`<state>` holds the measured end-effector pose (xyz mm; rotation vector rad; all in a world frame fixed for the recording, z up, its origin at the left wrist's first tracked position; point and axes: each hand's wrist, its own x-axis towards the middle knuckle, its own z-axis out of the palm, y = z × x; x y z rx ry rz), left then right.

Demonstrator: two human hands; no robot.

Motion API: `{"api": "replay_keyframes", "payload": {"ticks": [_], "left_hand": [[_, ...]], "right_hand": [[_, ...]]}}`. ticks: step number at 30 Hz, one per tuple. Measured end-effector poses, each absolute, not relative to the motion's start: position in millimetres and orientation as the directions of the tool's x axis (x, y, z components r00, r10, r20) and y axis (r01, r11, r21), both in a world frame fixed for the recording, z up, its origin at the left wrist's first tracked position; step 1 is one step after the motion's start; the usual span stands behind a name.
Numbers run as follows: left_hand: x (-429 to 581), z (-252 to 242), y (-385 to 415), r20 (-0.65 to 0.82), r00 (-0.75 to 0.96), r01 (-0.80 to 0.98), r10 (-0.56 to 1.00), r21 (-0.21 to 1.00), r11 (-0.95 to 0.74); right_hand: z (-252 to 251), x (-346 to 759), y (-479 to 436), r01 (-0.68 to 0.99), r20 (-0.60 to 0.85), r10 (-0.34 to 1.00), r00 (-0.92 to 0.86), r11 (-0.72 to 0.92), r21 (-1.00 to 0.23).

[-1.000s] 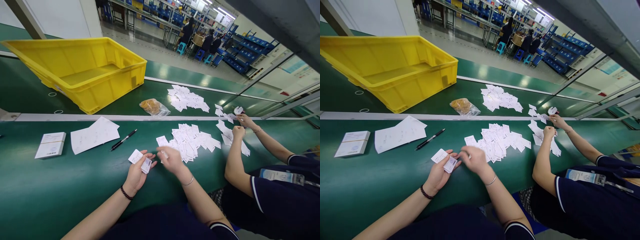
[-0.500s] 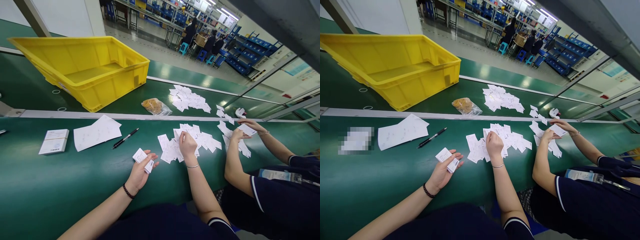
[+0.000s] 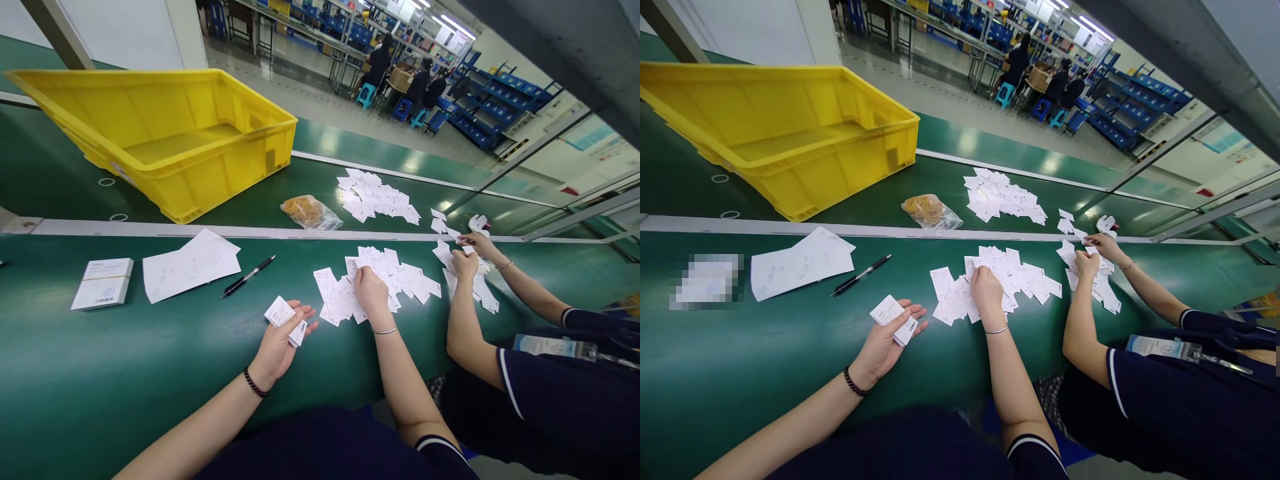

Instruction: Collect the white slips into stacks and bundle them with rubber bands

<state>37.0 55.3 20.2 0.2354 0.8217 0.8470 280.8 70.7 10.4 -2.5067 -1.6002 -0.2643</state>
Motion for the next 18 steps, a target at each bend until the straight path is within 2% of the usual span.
{"api": "replay_keyframes", "payload": {"ticks": [3, 5, 7, 11, 13, 15, 17, 18], "left_hand": [[37, 16, 55, -0.537, 0.379, -0.578, 0.753, 0.499, 0.646], [37, 12, 54, -0.516, 0.389, -0.59, 0.763, 0.496, 0.637], [37, 9, 52, -0.489, 0.401, -0.609, 0.775, 0.489, 0.624], [36, 9, 52, -0.451, 0.379, -0.649, 0.808, 0.494, 0.579], [36, 11, 54, -0.49, 0.339, -0.645, 0.803, 0.501, 0.577], [35, 13, 56, -0.538, 0.319, -0.625, 0.78, 0.499, 0.6], [34, 16, 56, -0.544, 0.349, -0.598, 0.763, 0.498, 0.628], [34, 17, 55, -0.536, 0.369, -0.584, 0.76, 0.502, 0.638]], "right_hand": [[15, 270, 67, 0.932, 0.387, 0.851, 0.354, -0.356, -0.07], [17, 248, 59, 0.974, 0.528, 0.818, 0.226, -0.207, -0.097], [15, 216, 46, 0.994, 0.599, 0.799, 0.052, 0.014, -0.105], [12, 156, 23, 0.872, 0.531, 0.797, -0.289, 0.448, -0.199], [16, 157, 24, 0.78, 0.484, 0.793, -0.37, 0.548, -0.303], [26, 186, 35, 0.795, 0.438, 0.861, -0.257, 0.446, -0.411], [36, 235, 53, 0.879, 0.343, 0.933, 0.112, 0.069, -0.473], [39, 261, 63, 0.877, 0.284, 0.911, 0.3, -0.147, -0.458]]}}
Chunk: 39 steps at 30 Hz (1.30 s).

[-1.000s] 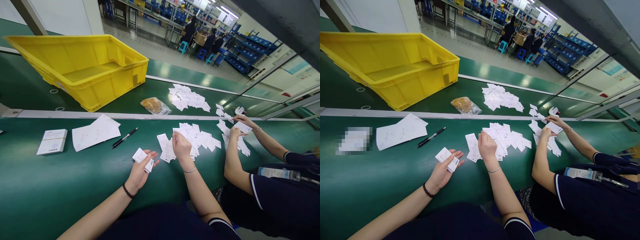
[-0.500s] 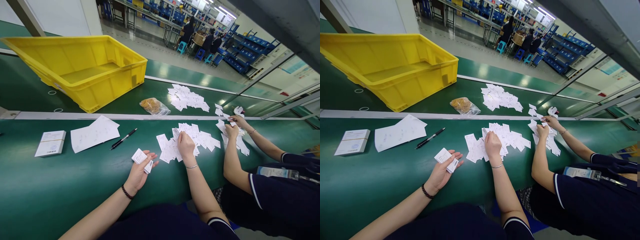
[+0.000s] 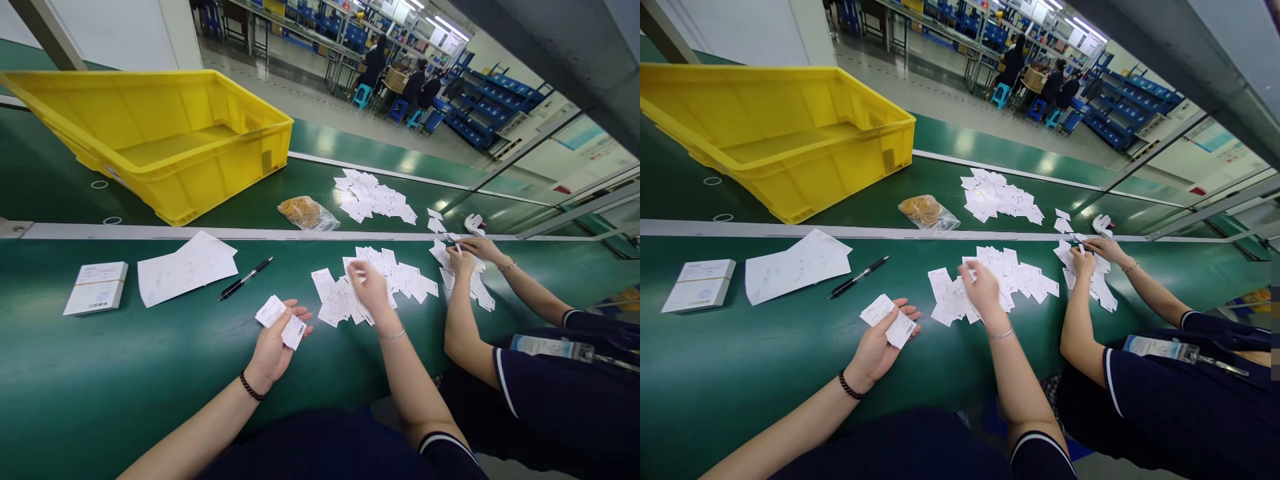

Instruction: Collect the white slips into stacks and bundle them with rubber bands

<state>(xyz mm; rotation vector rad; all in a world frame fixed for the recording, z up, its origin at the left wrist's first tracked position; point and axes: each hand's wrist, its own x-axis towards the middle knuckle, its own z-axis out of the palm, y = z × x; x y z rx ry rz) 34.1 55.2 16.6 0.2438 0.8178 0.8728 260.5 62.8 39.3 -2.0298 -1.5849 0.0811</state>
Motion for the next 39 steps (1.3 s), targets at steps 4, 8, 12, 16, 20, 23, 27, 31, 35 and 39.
{"api": "replay_keyframes", "payload": {"ticks": [4, 8, 12, 16, 20, 23, 27, 31, 35, 39], "left_hand": [[34, 20, 53, -0.532, 0.393, -0.545, 0.75, 0.521, 0.656], [33, 21, 55, -0.529, 0.382, -0.547, 0.758, 0.531, 0.647], [33, 17, 55, -0.522, 0.378, -0.539, 0.764, 0.547, 0.64], [36, 12, 52, -0.509, 0.408, -0.565, 0.758, 0.511, 0.648], [41, 12, 54, -0.598, 0.274, -0.636, 0.753, 0.475, 0.608], [41, 16, 58, -0.652, 0.23, -0.646, 0.723, 0.453, 0.614], [36, 22, 58, -0.586, 0.398, -0.627, 0.706, 0.389, 0.675], [32, 23, 54, -0.552, 0.466, -0.612, 0.692, 0.364, 0.702], [32, 21, 53, -0.518, 0.451, -0.533, 0.727, 0.497, 0.685], [34, 19, 50, -0.379, 0.352, -0.382, 0.856, 0.777, 0.501]], "right_hand": [[38, 333, 87, 0.743, 0.094, 0.752, 0.652, -0.61, -0.274], [28, 342, 90, 0.737, 0.09, 0.746, 0.66, -0.619, -0.271], [30, 315, 82, 0.778, 0.239, 0.75, 0.617, -0.535, -0.328], [23, 238, 56, 0.876, 0.419, 0.86, 0.292, -0.064, -0.479], [14, 168, 32, 0.839, 0.455, 0.872, -0.178, 0.377, -0.394], [21, 187, 35, 0.809, 0.4, 0.883, -0.244, 0.413, -0.419], [34, 280, 52, 0.903, 0.217, 0.934, 0.285, -0.186, -0.388], [29, 336, 54, 0.832, 0.046, 0.847, 0.529, -0.508, -0.225], [24, 332, 46, 0.823, 0.126, 0.819, 0.56, -0.531, -0.203], [36, 281, 32, 0.888, 0.37, 0.807, 0.46, -0.414, -0.199]]}}
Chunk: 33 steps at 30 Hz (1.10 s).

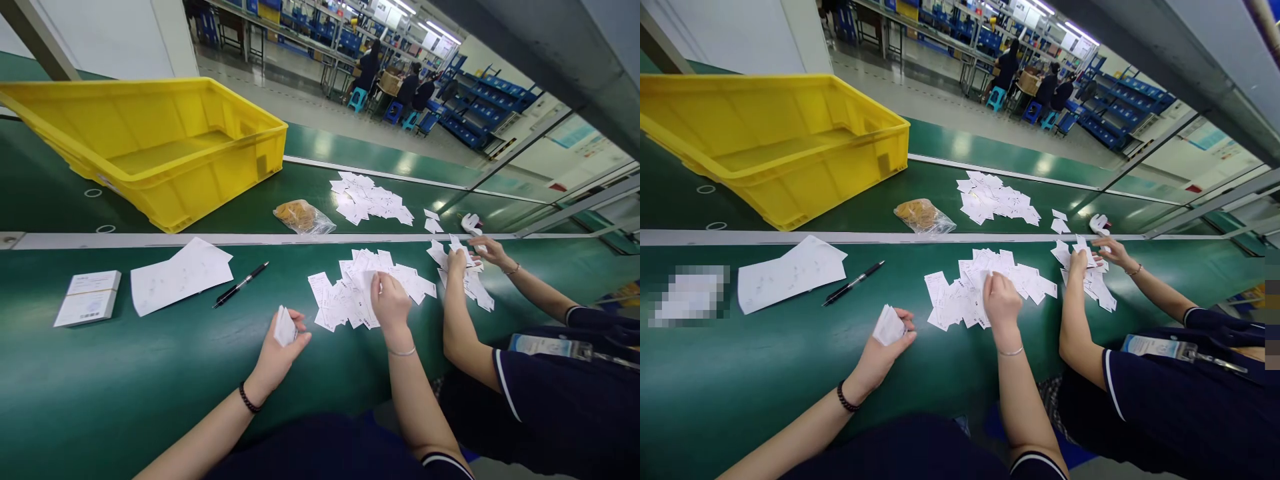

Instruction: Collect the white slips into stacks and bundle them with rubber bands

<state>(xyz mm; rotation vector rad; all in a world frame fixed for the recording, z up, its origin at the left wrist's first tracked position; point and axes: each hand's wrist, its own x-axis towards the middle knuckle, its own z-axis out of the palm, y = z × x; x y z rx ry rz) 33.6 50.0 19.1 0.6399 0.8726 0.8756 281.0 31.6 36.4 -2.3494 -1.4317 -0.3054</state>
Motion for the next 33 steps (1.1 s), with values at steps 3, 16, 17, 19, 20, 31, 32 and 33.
{"api": "replay_keyframes", "payload": {"ticks": [3, 16, 17, 19, 20, 31, 32, 33], "left_hand": [[33, 18, 46, -0.251, 0.308, -0.302, 0.918, 0.889, 0.344], [33, 21, 54, -0.399, 0.456, -0.416, 0.796, 0.695, 0.586], [33, 23, 52, -0.409, 0.478, -0.4, 0.777, 0.687, 0.607], [34, 26, 50, -0.424, 0.496, -0.359, 0.758, 0.694, 0.624], [34, 26, 49, -0.426, 0.495, -0.346, 0.757, 0.703, 0.622], [36, 6, 46, -0.283, 0.492, -0.238, 0.823, 0.866, 0.44], [36, 6, 45, -0.281, 0.473, -0.229, 0.835, 0.876, 0.424], [37, 6, 45, -0.285, 0.444, -0.225, 0.85, 0.883, 0.413]], "right_hand": [[48, 215, 18, 0.95, 0.376, 0.903, 0.207, -0.094, -0.298], [33, 327, 48, 0.77, 0.005, 0.812, 0.584, -0.552, -0.319], [26, 333, 46, 0.764, 0.011, 0.804, 0.595, -0.561, -0.317], [15, 335, 41, 0.772, 0.087, 0.802, 0.591, -0.531, -0.349], [13, 332, 38, 0.783, 0.152, 0.8, 0.581, -0.497, -0.373], [35, 196, 24, 0.557, 0.271, 0.938, 0.214, 0.11, -0.823], [35, 180, 21, 0.545, 0.265, 0.954, 0.142, 0.148, -0.825], [35, 167, 18, 0.542, 0.258, 0.962, 0.085, 0.173, -0.823]]}}
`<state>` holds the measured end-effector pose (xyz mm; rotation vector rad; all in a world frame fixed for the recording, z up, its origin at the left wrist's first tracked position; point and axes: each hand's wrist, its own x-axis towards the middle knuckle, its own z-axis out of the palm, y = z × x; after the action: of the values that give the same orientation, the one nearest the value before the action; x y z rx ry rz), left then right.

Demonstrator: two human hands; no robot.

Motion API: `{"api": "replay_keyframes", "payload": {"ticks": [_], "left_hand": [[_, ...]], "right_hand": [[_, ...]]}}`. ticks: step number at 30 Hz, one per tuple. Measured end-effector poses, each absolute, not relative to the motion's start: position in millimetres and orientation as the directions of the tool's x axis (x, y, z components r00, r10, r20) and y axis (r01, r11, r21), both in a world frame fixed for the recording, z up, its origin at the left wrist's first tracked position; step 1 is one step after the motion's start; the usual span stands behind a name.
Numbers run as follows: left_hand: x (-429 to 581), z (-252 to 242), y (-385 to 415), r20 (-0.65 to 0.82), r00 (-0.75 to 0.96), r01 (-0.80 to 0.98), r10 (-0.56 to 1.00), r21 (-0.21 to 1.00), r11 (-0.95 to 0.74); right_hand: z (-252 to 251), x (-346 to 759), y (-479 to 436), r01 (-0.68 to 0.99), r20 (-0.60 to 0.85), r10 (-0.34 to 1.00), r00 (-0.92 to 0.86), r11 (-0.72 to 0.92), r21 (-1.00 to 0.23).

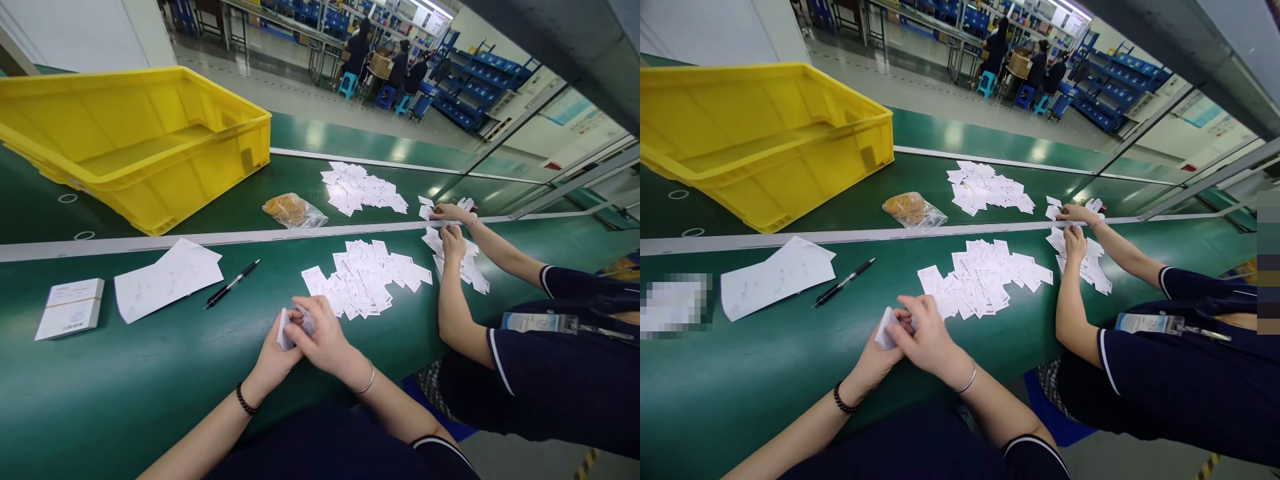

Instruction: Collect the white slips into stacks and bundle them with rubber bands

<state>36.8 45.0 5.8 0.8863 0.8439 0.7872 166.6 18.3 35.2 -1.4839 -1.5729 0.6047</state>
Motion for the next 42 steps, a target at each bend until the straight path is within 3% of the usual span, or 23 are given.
{"api": "replay_keyframes", "payload": {"ticks": [3, 9, 13, 16, 18, 20, 22, 24, 28, 35, 39, 42], "left_hand": [[38, 5, 44, -0.263, 0.391, -0.211, 0.882, 0.907, 0.364], [33, 1, 42, -0.07, 0.339, -0.061, 0.938, 0.993, 0.097], [30, 1, 41, -0.136, 0.51, -0.082, 0.849, 0.975, 0.206], [29, 1, 43, -0.223, 0.54, -0.17, 0.812, 0.916, 0.365], [29, 3, 47, -0.309, 0.55, -0.295, 0.776, 0.797, 0.527], [28, 6, 50, -0.379, 0.569, -0.423, 0.73, 0.626, 0.655], [27, 9, 52, -0.408, 0.587, -0.511, 0.699, 0.484, 0.711], [27, 12, 52, -0.402, 0.616, -0.553, 0.677, 0.391, 0.735], [29, 14, 49, -0.435, 0.642, -0.545, 0.631, 0.32, 0.775], [32, 12, 48, -0.525, 0.54, -0.488, 0.657, 0.441, 0.753], [34, 10, 44, -0.474, 0.564, -0.469, 0.676, 0.49, 0.735], [37, 9, 41, -0.468, 0.562, -0.461, 0.682, 0.507, 0.728]], "right_hand": [[34, 148, 13, 0.538, 0.217, 0.974, 0.062, 0.15, -0.829], [43, 154, 1, 0.453, 0.096, 0.994, 0.049, 0.064, -0.889], [51, 160, -2, 0.301, 0.02, 0.996, -0.088, 0.046, -0.953], [56, 189, 2, 0.23, -0.042, 0.99, -0.136, -0.01, -0.973], [56, 226, 4, 0.402, -0.058, 0.998, 0.034, -0.067, -0.913], [51, 271, 2, 0.665, 0.015, 0.922, 0.386, -0.267, -0.698], [41, 314, -4, 0.712, 0.014, 0.806, 0.592, -0.516, -0.476], [28, 345, -13, 0.683, -0.048, 0.76, 0.648, -0.608, -0.405], [10, 362, -26, 0.581, -0.026, 0.723, 0.691, -0.576, -0.575], [23, 332, -21, 0.36, -0.036, 0.706, 0.707, -0.403, -0.842], [23, 260, -11, 0.233, -0.144, 0.853, 0.502, -0.293, -0.927], [20, 201, -7, 0.312, -0.19, 0.948, 0.255, -0.266, -0.912]]}}
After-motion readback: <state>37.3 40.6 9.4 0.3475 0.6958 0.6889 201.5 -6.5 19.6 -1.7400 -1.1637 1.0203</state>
